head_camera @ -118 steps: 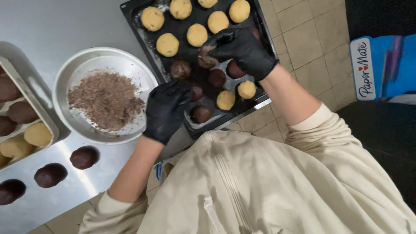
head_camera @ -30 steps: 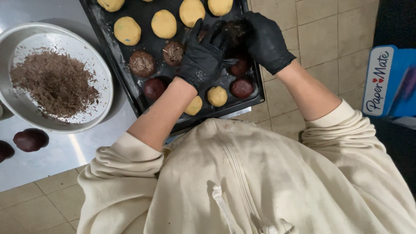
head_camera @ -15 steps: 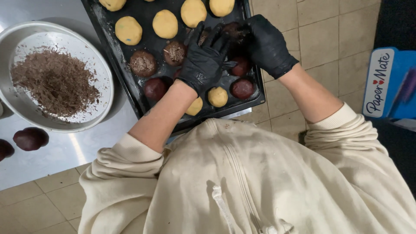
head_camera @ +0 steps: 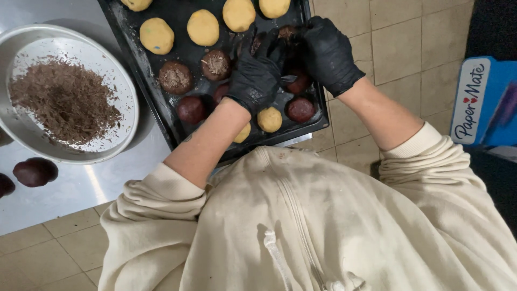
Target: The recorder is decorating cookie dough balls by topping them with chocolate shavings on a baking tray.
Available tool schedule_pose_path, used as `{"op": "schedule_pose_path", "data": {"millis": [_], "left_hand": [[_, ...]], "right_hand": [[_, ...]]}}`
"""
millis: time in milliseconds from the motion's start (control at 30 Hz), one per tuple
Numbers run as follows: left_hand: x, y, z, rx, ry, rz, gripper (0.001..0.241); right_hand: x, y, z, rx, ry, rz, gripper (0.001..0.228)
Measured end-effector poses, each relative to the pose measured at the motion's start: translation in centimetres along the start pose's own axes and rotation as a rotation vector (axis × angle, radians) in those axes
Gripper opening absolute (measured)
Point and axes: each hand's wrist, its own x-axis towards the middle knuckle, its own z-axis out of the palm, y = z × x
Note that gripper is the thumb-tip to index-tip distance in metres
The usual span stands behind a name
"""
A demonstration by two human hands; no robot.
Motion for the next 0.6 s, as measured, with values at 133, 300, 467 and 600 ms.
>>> {"op": "schedule_pose_path", "data": {"millis": [133,300,467,600], "left_hand": [[0.7,0.4,0.2,0.083,0.077,-0.009,0.056],[0.6,1.2,-3.2,0.069,0.055,0.035,0.059],[-1.1,1.1,-3.6,0.098,0.107,0.067,0.049],[-0.1,1.1,-2.5,0.083,0.186,0.074,0.047]], "right_hand": [[0.4,-0.6,-0.2,0.003,-0.004,-0.011,0.016],[0.6,-0.6,-0.7,-0.101,0.010,-0.031,0.015],[-1.0,0.3,-1.5,-0.021,0.010,-0.078,0.009],[-0.8,0.6,-0.5,-0.047,0.067,-0.093,0.012]]}}
